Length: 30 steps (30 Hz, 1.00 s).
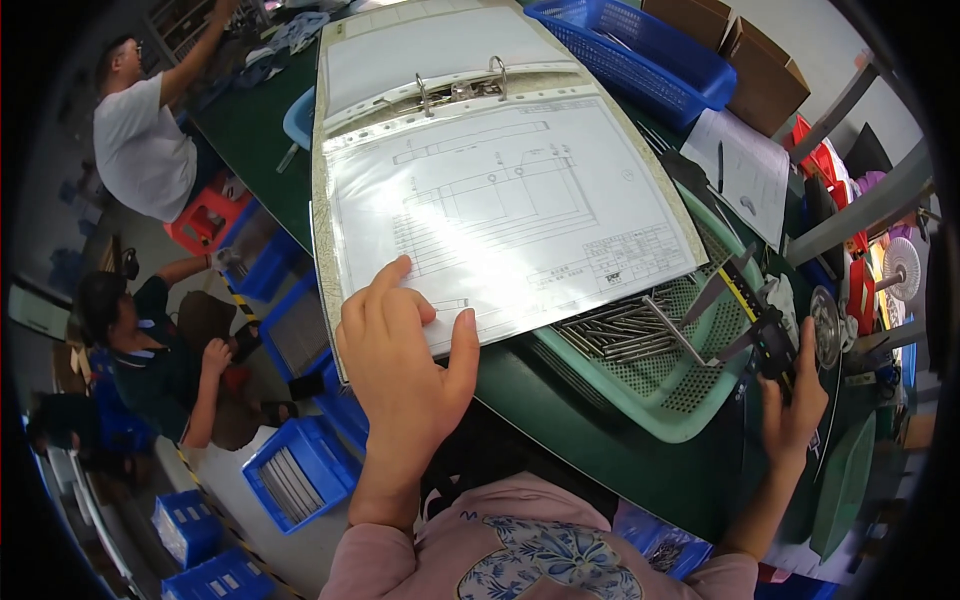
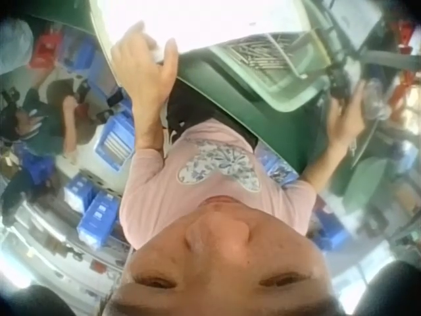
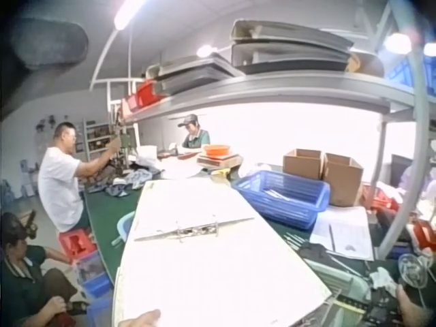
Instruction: Using a digital caliper to measure metal rod components and recording the data while referencing a technical drawing.
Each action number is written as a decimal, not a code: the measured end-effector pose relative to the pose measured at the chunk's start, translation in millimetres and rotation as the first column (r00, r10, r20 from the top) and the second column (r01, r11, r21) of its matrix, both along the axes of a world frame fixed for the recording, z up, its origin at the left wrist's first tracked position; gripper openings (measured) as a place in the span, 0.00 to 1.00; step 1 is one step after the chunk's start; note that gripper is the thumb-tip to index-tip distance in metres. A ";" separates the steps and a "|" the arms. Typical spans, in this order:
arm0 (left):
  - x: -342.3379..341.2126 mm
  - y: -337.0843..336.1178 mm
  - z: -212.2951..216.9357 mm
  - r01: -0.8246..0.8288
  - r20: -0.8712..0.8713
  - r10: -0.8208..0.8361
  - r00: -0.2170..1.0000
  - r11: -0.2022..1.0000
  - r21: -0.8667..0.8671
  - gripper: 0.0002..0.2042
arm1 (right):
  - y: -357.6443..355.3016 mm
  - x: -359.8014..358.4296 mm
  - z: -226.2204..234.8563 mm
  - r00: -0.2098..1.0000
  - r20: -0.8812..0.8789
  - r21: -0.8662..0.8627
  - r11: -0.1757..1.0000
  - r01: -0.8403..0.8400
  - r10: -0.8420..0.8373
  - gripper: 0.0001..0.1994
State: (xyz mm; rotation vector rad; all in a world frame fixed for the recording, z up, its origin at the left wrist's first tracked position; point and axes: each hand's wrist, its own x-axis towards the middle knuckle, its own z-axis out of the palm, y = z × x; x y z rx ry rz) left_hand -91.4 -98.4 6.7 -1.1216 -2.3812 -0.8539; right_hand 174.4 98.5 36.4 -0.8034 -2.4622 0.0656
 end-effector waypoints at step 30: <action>-10.8 4.5 -1.7 0.152 -0.170 -0.089 0.981 0.901 0.407 0.09 | 1.3 110.2 31.4 0.672 -0.332 0.053 0.699 0.714 -0.661 0.16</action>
